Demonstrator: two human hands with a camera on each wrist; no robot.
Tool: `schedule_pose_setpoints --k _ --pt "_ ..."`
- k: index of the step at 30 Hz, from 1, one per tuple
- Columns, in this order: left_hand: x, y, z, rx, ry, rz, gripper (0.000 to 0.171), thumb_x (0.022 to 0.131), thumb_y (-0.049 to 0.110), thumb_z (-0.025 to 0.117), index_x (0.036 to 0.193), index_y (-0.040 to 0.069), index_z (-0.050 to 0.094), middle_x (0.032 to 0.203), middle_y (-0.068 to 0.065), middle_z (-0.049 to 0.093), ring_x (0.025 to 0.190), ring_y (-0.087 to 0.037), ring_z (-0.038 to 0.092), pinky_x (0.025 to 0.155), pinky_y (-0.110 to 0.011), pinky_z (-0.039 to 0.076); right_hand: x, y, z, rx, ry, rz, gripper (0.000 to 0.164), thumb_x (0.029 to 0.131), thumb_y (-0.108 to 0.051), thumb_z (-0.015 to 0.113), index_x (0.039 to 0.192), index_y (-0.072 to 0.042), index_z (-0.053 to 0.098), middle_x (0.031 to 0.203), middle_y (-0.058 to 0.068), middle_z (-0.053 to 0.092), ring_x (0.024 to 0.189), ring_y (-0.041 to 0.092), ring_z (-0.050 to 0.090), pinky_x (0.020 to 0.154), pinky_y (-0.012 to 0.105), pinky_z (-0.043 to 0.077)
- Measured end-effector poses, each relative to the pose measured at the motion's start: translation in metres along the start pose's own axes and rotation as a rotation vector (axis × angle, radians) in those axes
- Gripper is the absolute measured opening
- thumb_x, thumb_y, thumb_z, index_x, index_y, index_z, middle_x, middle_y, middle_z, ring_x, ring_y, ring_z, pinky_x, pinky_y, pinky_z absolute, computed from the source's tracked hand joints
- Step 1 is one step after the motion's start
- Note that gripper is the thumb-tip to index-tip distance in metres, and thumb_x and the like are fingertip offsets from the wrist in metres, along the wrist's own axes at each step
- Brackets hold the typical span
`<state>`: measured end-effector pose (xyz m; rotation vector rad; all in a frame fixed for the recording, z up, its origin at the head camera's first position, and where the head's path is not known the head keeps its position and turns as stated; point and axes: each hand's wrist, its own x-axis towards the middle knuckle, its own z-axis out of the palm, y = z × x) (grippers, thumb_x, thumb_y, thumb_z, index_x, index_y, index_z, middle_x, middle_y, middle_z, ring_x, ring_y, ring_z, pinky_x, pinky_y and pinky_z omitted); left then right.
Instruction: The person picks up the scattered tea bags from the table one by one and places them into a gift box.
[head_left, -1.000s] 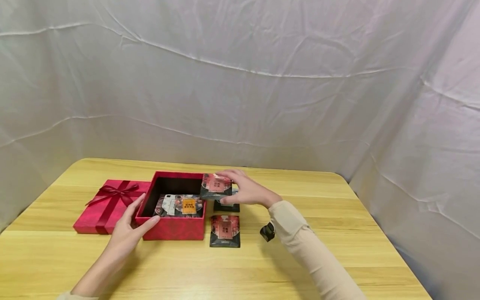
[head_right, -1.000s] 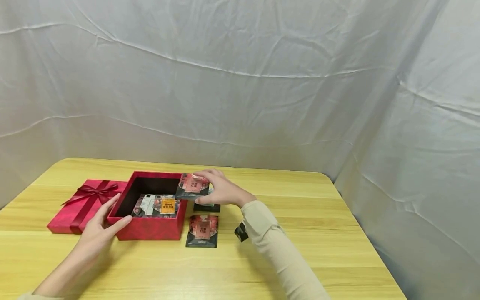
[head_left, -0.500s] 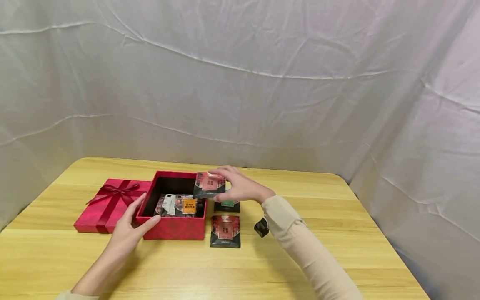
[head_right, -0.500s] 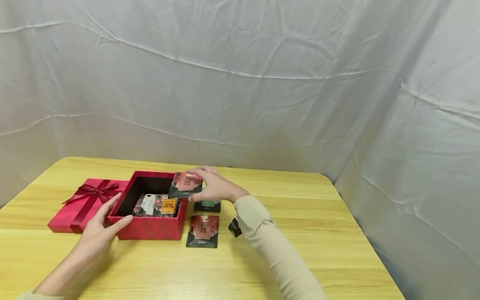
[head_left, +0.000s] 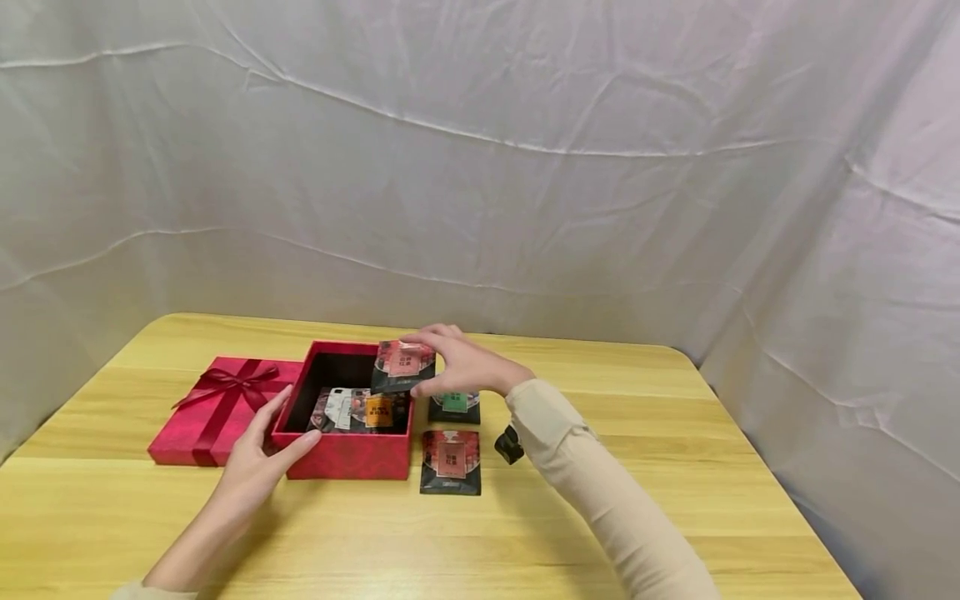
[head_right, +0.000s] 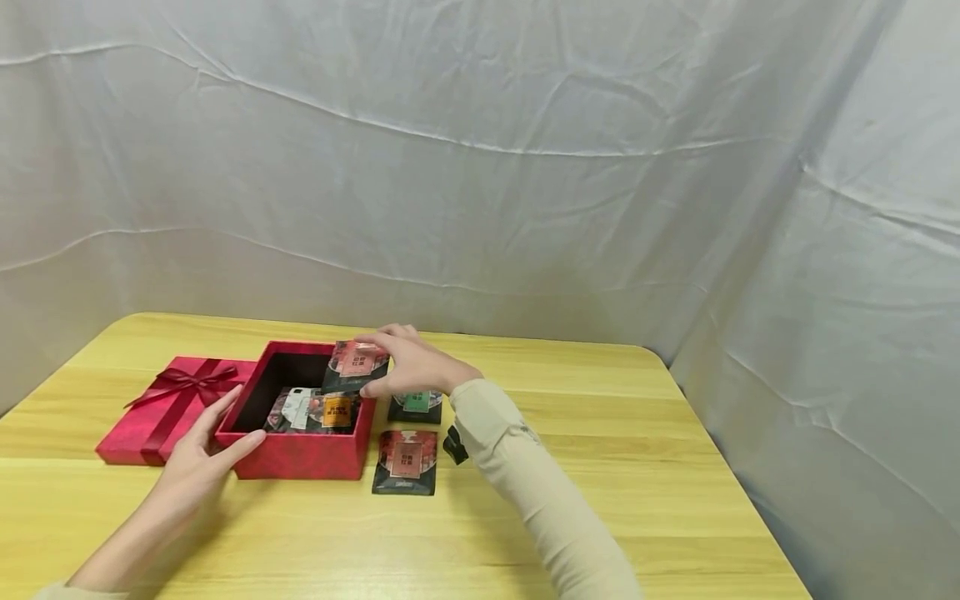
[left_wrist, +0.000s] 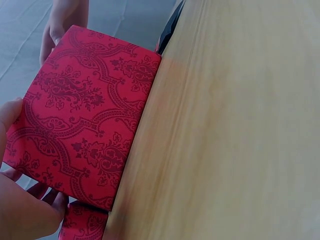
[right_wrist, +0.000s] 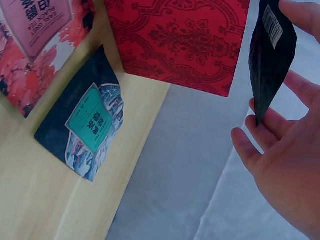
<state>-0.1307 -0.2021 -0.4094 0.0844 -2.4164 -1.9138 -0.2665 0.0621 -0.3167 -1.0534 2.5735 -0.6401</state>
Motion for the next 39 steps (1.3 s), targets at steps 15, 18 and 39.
schedule_pose_setpoints --k 15,18,39 --pt "0.000 -0.002 -0.001 -0.004 -0.003 -0.009 0.084 0.093 0.026 0.066 0.157 0.020 0.012 0.153 -0.021 0.025 0.135 -0.036 0.024 0.107 -0.061 0.021 0.016 -0.012 0.001 -0.045 -0.025 0.003 0.075 0.085 -0.032 0.072 0.150 -0.024 0.036 0.153 0.009 0.027 0.136 0.024 0.023 0.103 0.051 0.036" --pt "-0.001 -0.001 -0.002 0.000 0.000 -0.005 0.085 0.093 0.026 0.067 0.157 0.020 0.012 0.154 -0.021 0.023 0.137 -0.037 0.020 0.107 -0.063 0.020 0.019 -0.016 0.002 -0.047 -0.031 0.003 0.076 0.085 -0.032 0.073 0.150 -0.023 0.036 0.152 0.009 0.028 0.135 0.023 0.024 0.103 0.049 0.036" --pt "0.001 0.002 0.003 0.027 0.001 -0.009 0.085 0.092 0.029 0.067 0.157 0.018 0.013 0.152 -0.024 0.027 0.136 -0.039 0.024 0.106 -0.063 0.021 0.037 -0.027 0.014 -0.169 -0.075 -0.038 0.073 0.083 -0.037 0.073 0.148 -0.023 0.042 0.150 0.006 0.034 0.132 0.021 0.027 0.102 0.040 0.037"
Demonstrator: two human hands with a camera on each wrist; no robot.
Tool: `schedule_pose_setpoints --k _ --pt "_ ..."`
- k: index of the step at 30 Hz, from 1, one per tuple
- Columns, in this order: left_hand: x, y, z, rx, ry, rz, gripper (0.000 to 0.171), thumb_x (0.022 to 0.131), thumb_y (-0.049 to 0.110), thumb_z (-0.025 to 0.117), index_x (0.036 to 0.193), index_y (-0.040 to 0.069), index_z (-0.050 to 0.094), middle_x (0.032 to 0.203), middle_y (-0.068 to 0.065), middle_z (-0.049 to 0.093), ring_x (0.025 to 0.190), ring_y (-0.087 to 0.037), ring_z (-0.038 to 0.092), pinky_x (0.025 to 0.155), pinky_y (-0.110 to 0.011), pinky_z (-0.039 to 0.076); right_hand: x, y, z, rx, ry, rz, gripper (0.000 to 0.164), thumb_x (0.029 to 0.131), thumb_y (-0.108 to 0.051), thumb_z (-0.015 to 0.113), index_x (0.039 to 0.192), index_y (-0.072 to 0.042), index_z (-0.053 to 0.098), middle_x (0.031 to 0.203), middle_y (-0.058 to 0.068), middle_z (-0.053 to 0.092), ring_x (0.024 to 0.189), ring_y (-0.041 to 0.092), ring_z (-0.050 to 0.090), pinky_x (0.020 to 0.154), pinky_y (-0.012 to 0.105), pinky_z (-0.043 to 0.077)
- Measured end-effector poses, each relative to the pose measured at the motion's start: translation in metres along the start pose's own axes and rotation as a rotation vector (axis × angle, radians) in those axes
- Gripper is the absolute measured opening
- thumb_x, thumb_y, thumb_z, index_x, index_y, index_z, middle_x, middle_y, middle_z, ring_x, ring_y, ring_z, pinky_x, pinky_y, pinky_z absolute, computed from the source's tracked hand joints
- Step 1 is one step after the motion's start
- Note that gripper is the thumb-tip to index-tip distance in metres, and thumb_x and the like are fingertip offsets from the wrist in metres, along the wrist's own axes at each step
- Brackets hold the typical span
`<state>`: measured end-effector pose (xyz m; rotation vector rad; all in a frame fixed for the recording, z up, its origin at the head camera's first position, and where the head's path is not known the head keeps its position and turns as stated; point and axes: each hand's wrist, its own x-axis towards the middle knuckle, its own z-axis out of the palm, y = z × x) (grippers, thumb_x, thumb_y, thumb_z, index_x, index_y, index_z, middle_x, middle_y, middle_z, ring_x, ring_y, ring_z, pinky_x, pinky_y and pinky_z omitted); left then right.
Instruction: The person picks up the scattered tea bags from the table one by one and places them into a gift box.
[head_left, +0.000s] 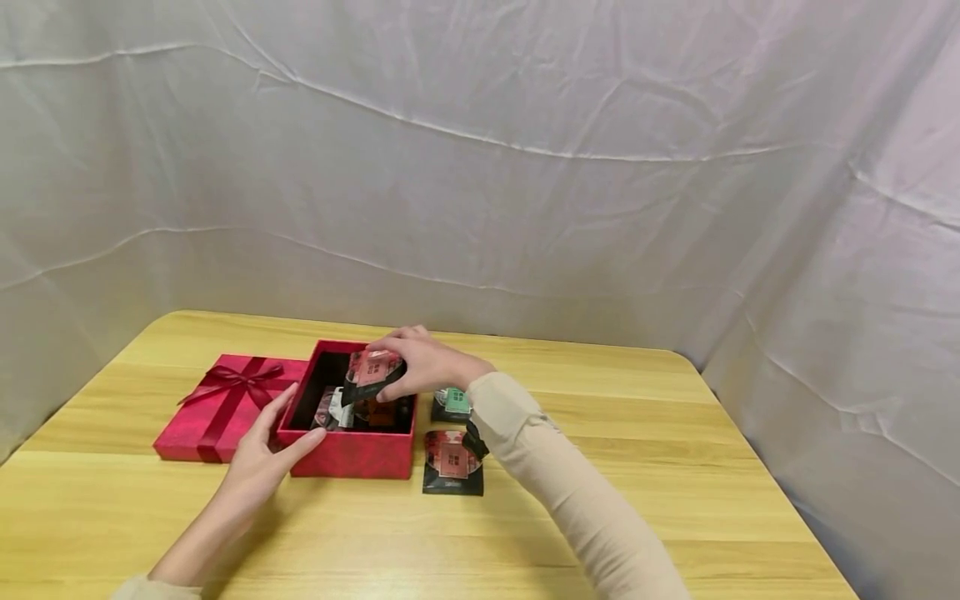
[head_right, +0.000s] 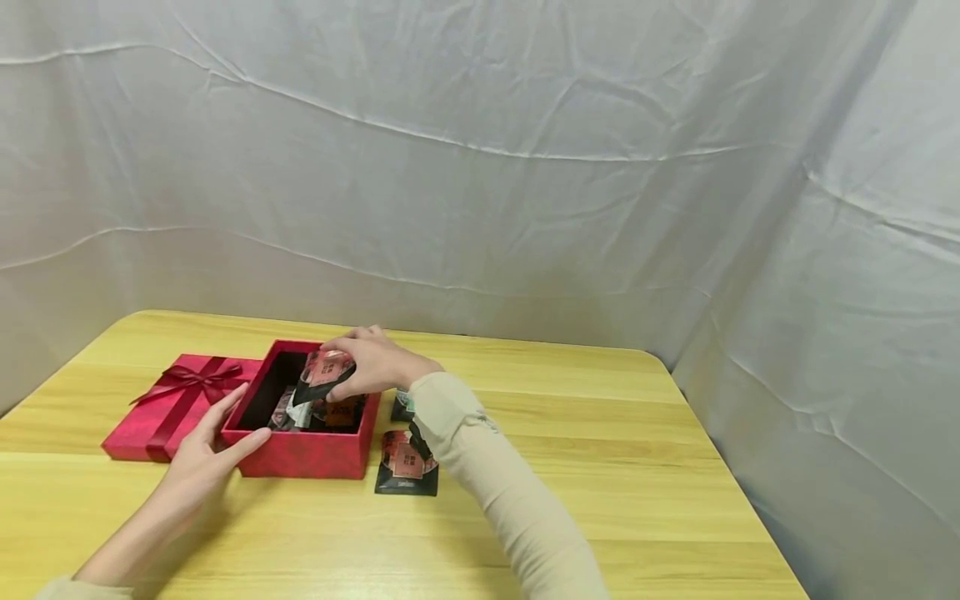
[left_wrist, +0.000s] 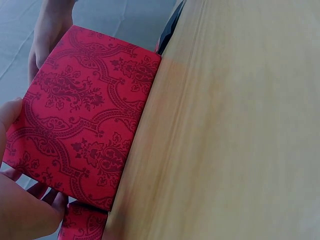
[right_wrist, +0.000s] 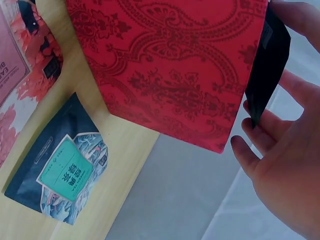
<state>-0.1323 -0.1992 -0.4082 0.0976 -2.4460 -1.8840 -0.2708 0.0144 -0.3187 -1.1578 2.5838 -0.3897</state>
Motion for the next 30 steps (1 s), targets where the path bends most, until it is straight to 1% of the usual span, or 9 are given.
schedule_pose_setpoints --k 5,13,16,21,25,27,30 --pt "0.000 0.001 0.001 0.003 0.001 0.001 0.084 0.093 0.030 0.067 0.157 0.019 0.013 0.151 -0.024 0.028 0.133 -0.038 0.027 0.105 -0.061 0.024 0.003 -0.002 0.003 -0.019 -0.003 -0.012 0.071 0.082 -0.037 0.074 0.146 -0.023 0.045 0.149 0.006 0.036 0.133 0.022 0.027 0.104 0.039 0.034" --pt "0.001 0.001 0.002 0.001 0.007 0.013 0.083 0.093 0.028 0.067 0.157 0.019 0.015 0.150 -0.024 0.030 0.132 -0.037 0.029 0.105 -0.058 0.025 0.006 -0.003 0.008 -0.012 0.000 0.003 0.072 0.082 -0.037 0.075 0.145 -0.023 0.045 0.147 0.006 0.037 0.137 0.023 0.022 0.107 0.040 0.031" --pt "0.001 0.001 0.002 0.003 0.007 0.012 0.082 0.093 0.028 0.066 0.157 0.019 0.015 0.149 -0.023 0.032 0.130 -0.036 0.032 0.104 -0.054 0.028 0.005 -0.002 0.009 -0.014 0.007 0.000 0.071 0.082 -0.038 0.075 0.145 -0.021 0.046 0.147 0.006 0.038 0.136 0.023 0.023 0.107 0.038 0.031" --pt "0.001 0.001 0.003 0.014 0.005 0.009 0.081 0.094 0.030 0.065 0.156 0.020 0.015 0.148 -0.022 0.034 0.127 -0.033 0.037 0.100 -0.045 0.033 0.003 0.000 0.011 -0.024 0.024 -0.022 0.066 0.084 -0.034 0.073 0.144 -0.019 0.048 0.147 0.006 0.039 0.135 0.022 0.026 0.107 0.035 0.031" --pt "0.001 0.001 0.003 0.008 0.002 0.009 0.082 0.094 0.030 0.065 0.157 0.020 0.014 0.149 -0.023 0.033 0.128 -0.033 0.037 0.100 -0.045 0.033 0.001 0.003 0.011 0.000 0.034 -0.011 0.064 0.086 -0.033 0.071 0.144 -0.019 0.048 0.148 0.005 0.038 0.137 0.022 0.025 0.109 0.038 0.030" --pt "0.000 0.002 0.003 0.003 0.000 0.008 0.082 0.094 0.030 0.065 0.157 0.020 0.014 0.149 -0.022 0.033 0.129 -0.033 0.036 0.101 -0.046 0.032 -0.001 0.005 0.011 0.011 0.053 -0.011 0.062 0.087 -0.033 0.070 0.143 -0.018 0.048 0.148 0.005 0.038 0.137 0.023 0.025 0.110 0.040 0.028" --pt "0.000 0.002 0.003 -0.008 0.000 0.010 0.082 0.094 0.029 0.065 0.157 0.019 0.014 0.149 -0.023 0.032 0.130 -0.034 0.034 0.103 -0.049 0.030 -0.005 0.009 0.011 0.037 0.089 -0.016 0.058 0.089 -0.030 0.069 0.142 -0.017 0.049 0.148 0.006 0.039 0.137 0.024 0.026 0.110 0.041 0.029"
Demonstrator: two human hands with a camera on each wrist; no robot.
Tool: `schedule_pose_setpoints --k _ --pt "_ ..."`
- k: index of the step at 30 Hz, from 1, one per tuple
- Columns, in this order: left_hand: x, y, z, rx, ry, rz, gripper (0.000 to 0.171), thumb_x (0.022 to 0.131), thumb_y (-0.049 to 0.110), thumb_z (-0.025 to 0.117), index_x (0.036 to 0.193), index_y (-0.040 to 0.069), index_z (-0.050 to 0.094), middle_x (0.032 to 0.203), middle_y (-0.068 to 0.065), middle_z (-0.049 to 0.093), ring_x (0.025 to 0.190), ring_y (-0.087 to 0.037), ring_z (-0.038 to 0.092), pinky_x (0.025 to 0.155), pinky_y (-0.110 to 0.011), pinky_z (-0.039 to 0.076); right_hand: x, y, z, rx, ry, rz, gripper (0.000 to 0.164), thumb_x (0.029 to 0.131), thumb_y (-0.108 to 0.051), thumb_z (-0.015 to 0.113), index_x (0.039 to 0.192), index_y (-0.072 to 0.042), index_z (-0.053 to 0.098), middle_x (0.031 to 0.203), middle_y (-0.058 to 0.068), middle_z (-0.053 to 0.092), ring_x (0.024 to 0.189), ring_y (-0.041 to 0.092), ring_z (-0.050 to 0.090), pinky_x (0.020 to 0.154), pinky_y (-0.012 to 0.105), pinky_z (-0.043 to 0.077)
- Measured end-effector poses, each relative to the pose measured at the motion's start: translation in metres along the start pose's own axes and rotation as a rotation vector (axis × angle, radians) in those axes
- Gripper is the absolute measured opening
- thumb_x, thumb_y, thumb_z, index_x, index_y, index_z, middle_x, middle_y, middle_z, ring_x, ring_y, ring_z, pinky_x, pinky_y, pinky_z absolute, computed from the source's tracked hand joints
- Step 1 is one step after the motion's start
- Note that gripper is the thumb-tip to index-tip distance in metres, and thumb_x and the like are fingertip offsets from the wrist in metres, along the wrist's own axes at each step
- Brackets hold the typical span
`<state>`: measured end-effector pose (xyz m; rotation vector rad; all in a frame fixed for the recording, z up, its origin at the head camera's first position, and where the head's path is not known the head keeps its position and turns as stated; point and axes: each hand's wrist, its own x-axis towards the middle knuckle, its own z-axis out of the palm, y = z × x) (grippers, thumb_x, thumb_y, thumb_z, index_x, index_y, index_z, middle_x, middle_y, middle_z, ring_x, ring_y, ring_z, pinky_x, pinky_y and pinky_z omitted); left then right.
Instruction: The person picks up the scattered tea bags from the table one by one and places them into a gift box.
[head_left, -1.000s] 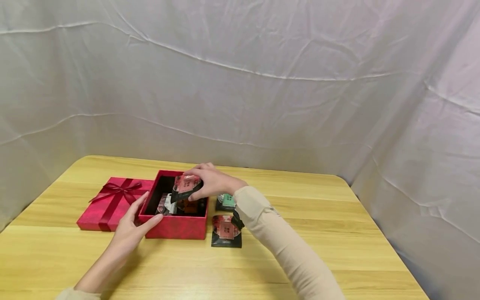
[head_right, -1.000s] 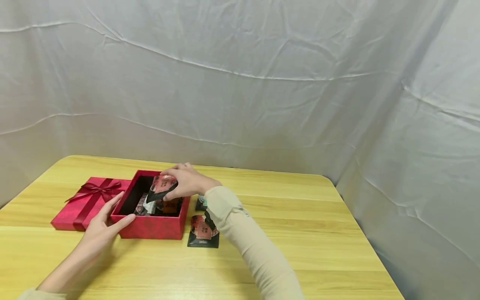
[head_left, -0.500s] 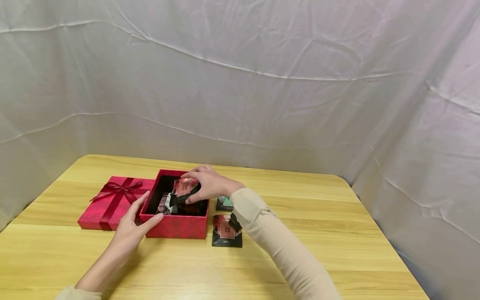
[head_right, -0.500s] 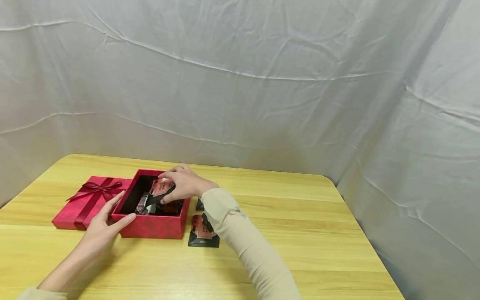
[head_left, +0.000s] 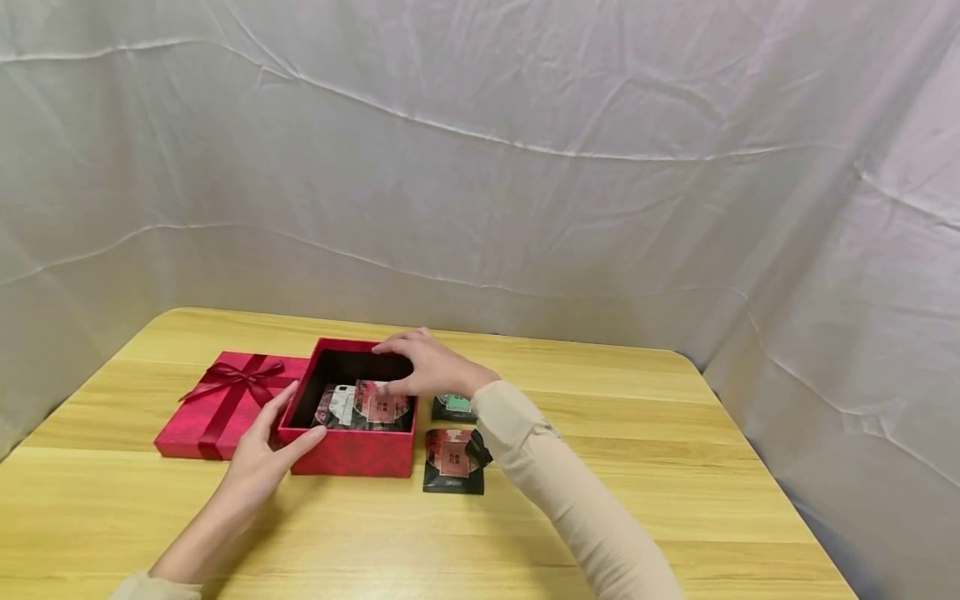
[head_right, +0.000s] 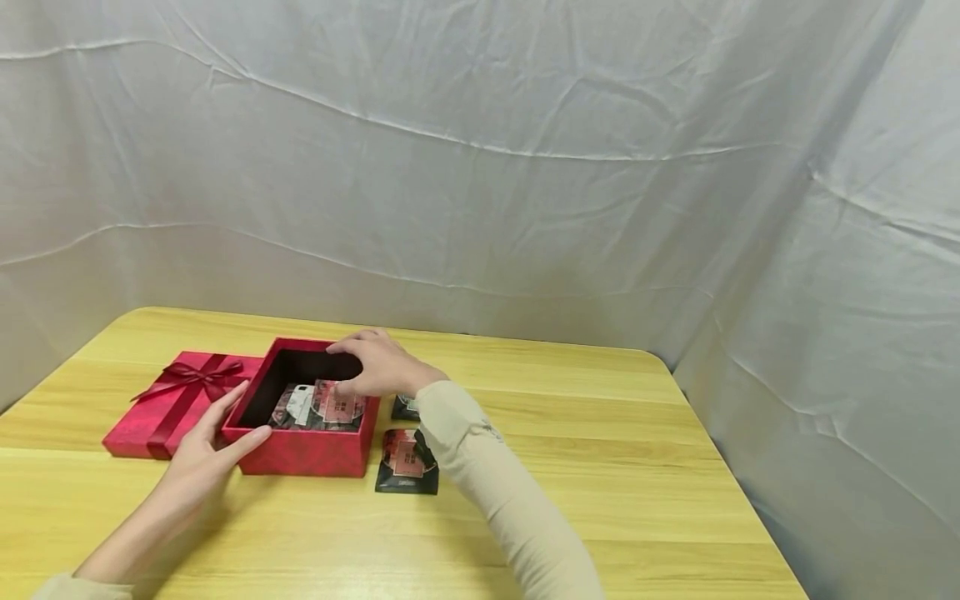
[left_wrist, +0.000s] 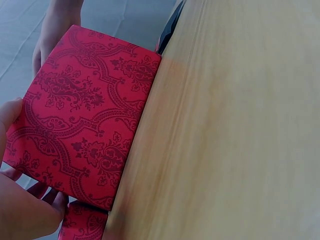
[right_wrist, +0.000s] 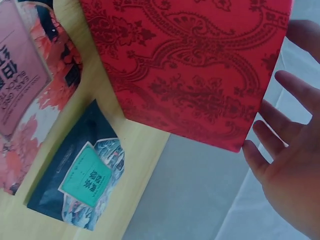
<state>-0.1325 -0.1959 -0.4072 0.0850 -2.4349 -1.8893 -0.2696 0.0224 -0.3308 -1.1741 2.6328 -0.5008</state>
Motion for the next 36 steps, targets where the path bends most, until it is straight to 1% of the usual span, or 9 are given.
schedule_pose_setpoints --k 6,11,15,17,21,24,28,32,36 --pt "0.000 0.001 0.000 -0.014 -0.001 -0.001 0.082 0.094 0.028 0.066 0.157 0.019 0.013 0.150 -0.023 0.029 0.131 -0.036 0.031 0.105 -0.056 0.027 -0.012 0.009 -0.001 0.085 0.095 -0.004 0.054 0.092 -0.027 0.066 0.141 -0.014 0.050 0.147 0.005 0.041 0.134 0.023 0.030 0.108 0.041 0.032" --pt "0.000 0.000 0.000 -0.013 -0.001 -0.004 0.083 0.093 0.029 0.066 0.157 0.019 0.013 0.150 -0.023 0.028 0.132 -0.037 0.030 0.105 -0.058 0.027 -0.025 0.018 0.000 0.156 0.175 0.035 0.052 0.095 -0.029 0.063 0.142 -0.015 0.048 0.147 0.005 0.041 0.137 0.024 0.030 0.108 0.046 0.031" --pt "0.000 0.000 0.000 -0.020 -0.004 0.001 0.083 0.093 0.028 0.066 0.157 0.018 0.013 0.151 -0.023 0.028 0.133 -0.038 0.028 0.106 -0.060 0.024 -0.035 0.028 0.001 0.191 0.217 0.049 0.050 0.096 -0.029 0.061 0.142 -0.014 0.048 0.145 0.005 0.043 0.135 0.024 0.033 0.109 0.046 0.031" --pt "0.000 0.000 -0.001 -0.019 -0.003 0.004 0.083 0.093 0.028 0.066 0.157 0.017 0.013 0.151 -0.023 0.028 0.133 -0.038 0.028 0.106 -0.060 0.024 -0.040 0.033 0.003 0.201 0.220 0.054 0.050 0.096 -0.028 0.061 0.142 -0.013 0.048 0.144 0.007 0.044 0.134 0.024 0.036 0.108 0.045 0.032" --pt "0.000 -0.001 -0.001 -0.018 -0.002 0.005 0.083 0.093 0.027 0.066 0.157 0.017 0.013 0.150 -0.023 0.029 0.132 -0.037 0.029 0.106 -0.060 0.024 -0.050 0.040 0.006 0.212 0.214 0.062 0.050 0.096 -0.026 0.061 0.142 -0.010 0.048 0.144 0.009 0.044 0.134 0.026 0.036 0.108 0.046 0.032" --pt "0.000 -0.001 -0.001 -0.017 -0.001 0.004 0.084 0.093 0.027 0.067 0.157 0.017 0.013 0.151 -0.023 0.028 0.134 -0.037 0.027 0.106 -0.061 0.023 -0.056 0.045 0.010 0.228 0.209 0.076 0.051 0.095 -0.024 0.062 0.141 -0.007 0.048 0.144 0.010 0.044 0.134 0.027 0.035 0.108 0.047 0.031" --pt "0.000 -0.001 -0.001 -0.018 -0.001 0.001 0.084 0.093 0.027 0.067 0.157 0.017 0.013 0.151 -0.023 0.027 0.134 -0.037 0.025 0.107 -0.061 0.022 -0.064 0.050 0.014 0.240 0.213 0.093 0.052 0.094 -0.024 0.064 0.140 -0.006 0.049 0.143 0.010 0.045 0.132 0.028 0.038 0.106 0.046 0.034" --pt "0.000 -0.001 -0.001 -0.021 -0.003 0.000 0.084 0.093 0.026 0.067 0.157 0.017 0.013 0.151 -0.023 0.027 0.134 -0.037 0.026 0.107 -0.061 0.023 -0.073 0.054 0.019 0.211 0.216 0.086 0.052 0.094 -0.024 0.063 0.139 -0.005 0.049 0.140 0.011 0.049 0.128 0.028 0.043 0.104 0.046 0.037" --pt "0.001 -0.002 -0.001 -0.016 -0.007 -0.001 0.084 0.093 0.025 0.067 0.157 0.017 0.012 0.152 -0.023 0.026 0.135 -0.038 0.023 0.107 -0.062 0.021 -0.081 0.056 0.025 0.202 0.214 0.075 0.050 0.093 -0.022 0.063 0.137 -0.002 0.051 0.137 0.014 0.051 0.126 0.031 0.044 0.104 0.049 0.036"
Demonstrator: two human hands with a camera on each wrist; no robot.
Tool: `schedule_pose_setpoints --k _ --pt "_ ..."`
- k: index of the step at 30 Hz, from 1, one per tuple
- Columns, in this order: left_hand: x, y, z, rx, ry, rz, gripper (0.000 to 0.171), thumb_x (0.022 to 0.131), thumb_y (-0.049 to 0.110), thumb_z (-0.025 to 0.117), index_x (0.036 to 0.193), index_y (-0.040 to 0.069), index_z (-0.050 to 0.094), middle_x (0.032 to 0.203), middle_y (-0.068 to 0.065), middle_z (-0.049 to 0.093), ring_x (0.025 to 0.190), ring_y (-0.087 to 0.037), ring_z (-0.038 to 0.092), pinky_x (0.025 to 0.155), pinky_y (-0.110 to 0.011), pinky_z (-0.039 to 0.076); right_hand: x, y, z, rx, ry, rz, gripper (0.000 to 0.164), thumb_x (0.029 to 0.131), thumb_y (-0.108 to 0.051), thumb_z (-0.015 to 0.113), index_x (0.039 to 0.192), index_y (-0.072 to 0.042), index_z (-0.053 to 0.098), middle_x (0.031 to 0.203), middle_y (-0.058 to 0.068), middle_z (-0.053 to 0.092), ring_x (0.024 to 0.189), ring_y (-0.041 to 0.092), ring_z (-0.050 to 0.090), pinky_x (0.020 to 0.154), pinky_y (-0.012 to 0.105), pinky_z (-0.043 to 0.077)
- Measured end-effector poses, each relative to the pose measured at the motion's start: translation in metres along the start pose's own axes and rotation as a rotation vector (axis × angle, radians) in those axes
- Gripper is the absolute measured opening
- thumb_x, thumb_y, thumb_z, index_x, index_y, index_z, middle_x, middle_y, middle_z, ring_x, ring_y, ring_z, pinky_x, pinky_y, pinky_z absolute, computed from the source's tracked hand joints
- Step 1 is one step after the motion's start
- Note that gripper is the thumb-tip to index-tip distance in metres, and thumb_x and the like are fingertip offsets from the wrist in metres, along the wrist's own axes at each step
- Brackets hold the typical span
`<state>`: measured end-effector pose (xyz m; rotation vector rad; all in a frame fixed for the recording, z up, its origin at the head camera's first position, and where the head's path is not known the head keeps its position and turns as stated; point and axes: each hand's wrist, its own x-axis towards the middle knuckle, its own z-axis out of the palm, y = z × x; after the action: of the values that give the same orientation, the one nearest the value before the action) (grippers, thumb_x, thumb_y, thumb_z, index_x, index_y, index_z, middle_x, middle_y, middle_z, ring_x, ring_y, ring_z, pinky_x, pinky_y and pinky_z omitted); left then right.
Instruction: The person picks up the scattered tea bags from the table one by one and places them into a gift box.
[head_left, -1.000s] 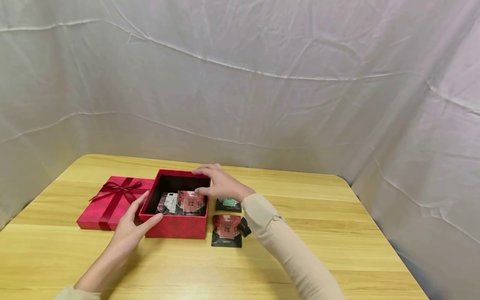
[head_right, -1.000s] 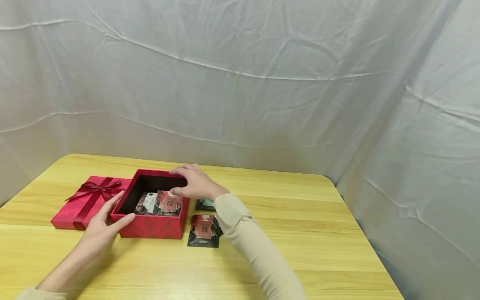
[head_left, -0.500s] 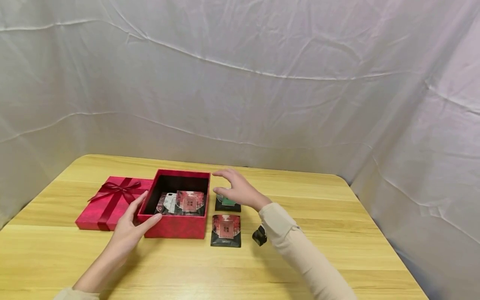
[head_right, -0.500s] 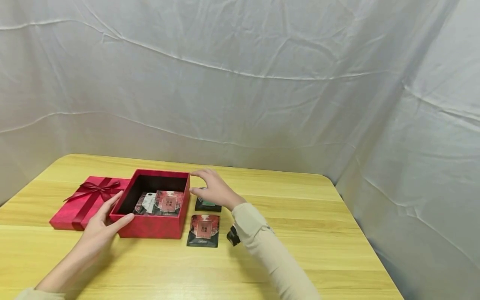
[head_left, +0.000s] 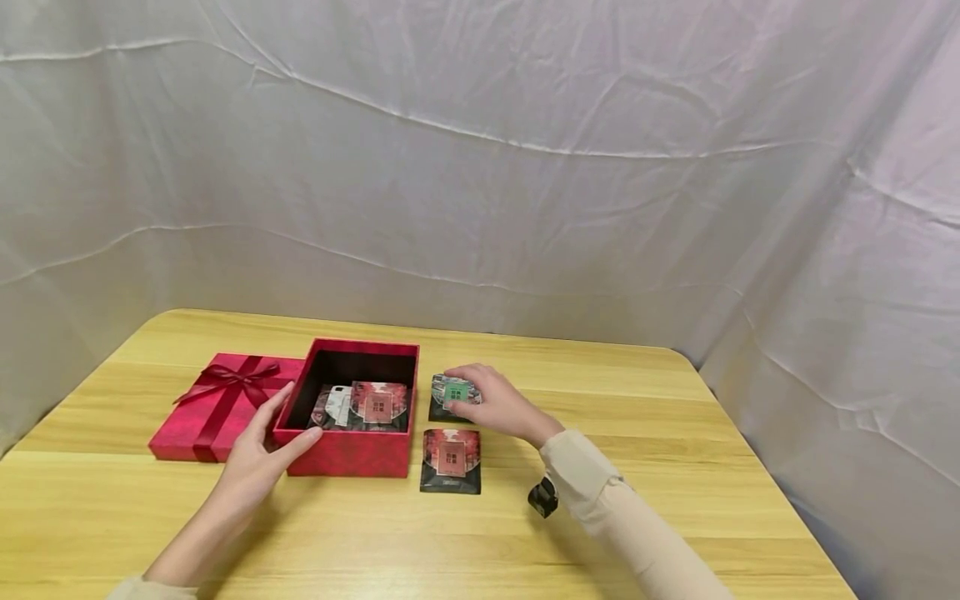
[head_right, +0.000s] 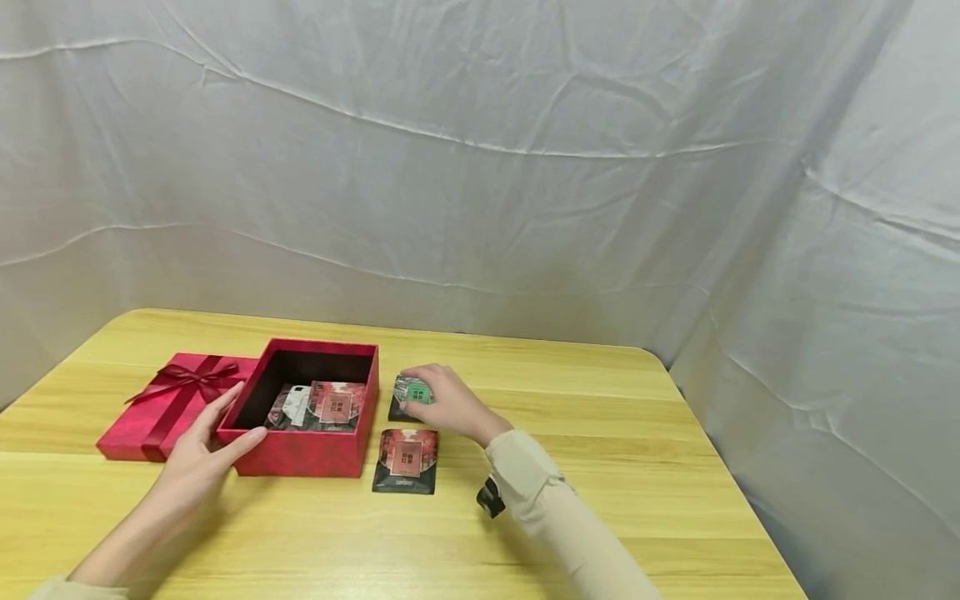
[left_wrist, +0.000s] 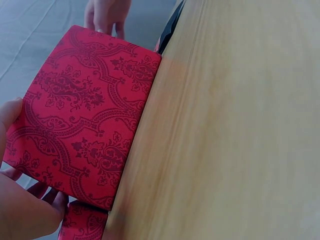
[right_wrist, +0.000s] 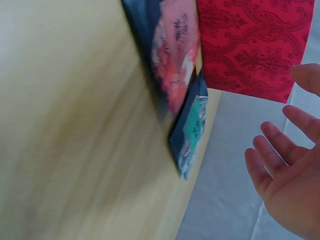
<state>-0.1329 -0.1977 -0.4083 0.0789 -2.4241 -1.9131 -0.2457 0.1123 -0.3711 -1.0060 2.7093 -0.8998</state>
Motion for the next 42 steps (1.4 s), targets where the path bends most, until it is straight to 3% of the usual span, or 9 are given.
schedule_pose_setpoints --k 10,16,24,33,42 --pt "0.000 0.000 0.002 -0.020 0.001 -0.006 0.084 0.093 0.027 0.066 0.157 0.018 0.012 0.151 -0.023 0.029 0.134 -0.037 0.028 0.107 -0.060 0.022 -0.027 0.008 0.009 0.026 -0.060 0.024 0.056 0.090 -0.021 0.065 0.140 -0.002 0.048 0.141 0.016 0.047 0.130 0.035 0.041 0.105 0.054 0.033" --pt "0.000 0.000 0.002 -0.018 0.003 -0.012 0.085 0.093 0.027 0.067 0.157 0.019 0.013 0.151 -0.023 0.028 0.135 -0.037 0.025 0.108 -0.061 0.020 -0.039 0.012 0.012 -0.026 -0.118 0.041 0.060 0.087 -0.019 0.071 0.140 -0.004 0.048 0.142 0.015 0.046 0.132 0.034 0.038 0.107 0.055 0.030" --pt "0.000 0.001 0.001 0.008 0.004 -0.023 0.085 0.093 0.027 0.067 0.157 0.020 0.012 0.153 -0.022 0.026 0.138 -0.038 0.020 0.107 -0.064 0.018 -0.049 0.015 0.015 -0.057 -0.178 0.052 0.067 0.081 -0.022 0.075 0.140 -0.004 0.048 0.141 0.017 0.045 0.129 0.034 0.040 0.104 0.054 0.034" --pt "0.001 0.000 0.000 0.013 0.001 -0.022 0.084 0.093 0.027 0.067 0.157 0.021 0.013 0.153 -0.022 0.026 0.137 -0.037 0.022 0.107 -0.063 0.020 -0.054 0.015 0.022 -0.059 -0.245 0.078 0.091 0.073 -0.033 0.083 0.147 -0.004 0.038 0.152 0.020 0.029 0.137 0.037 0.029 0.105 0.059 0.029" --pt "0.000 0.000 0.000 0.007 -0.001 -0.031 0.084 0.093 0.027 0.067 0.157 0.021 0.012 0.154 -0.021 0.024 0.138 -0.037 0.019 0.107 -0.063 0.020 -0.055 0.013 0.028 -0.097 -0.274 0.071 0.093 0.072 -0.035 0.084 0.147 -0.006 0.038 0.152 0.020 0.029 0.137 0.038 0.028 0.105 0.058 0.030"
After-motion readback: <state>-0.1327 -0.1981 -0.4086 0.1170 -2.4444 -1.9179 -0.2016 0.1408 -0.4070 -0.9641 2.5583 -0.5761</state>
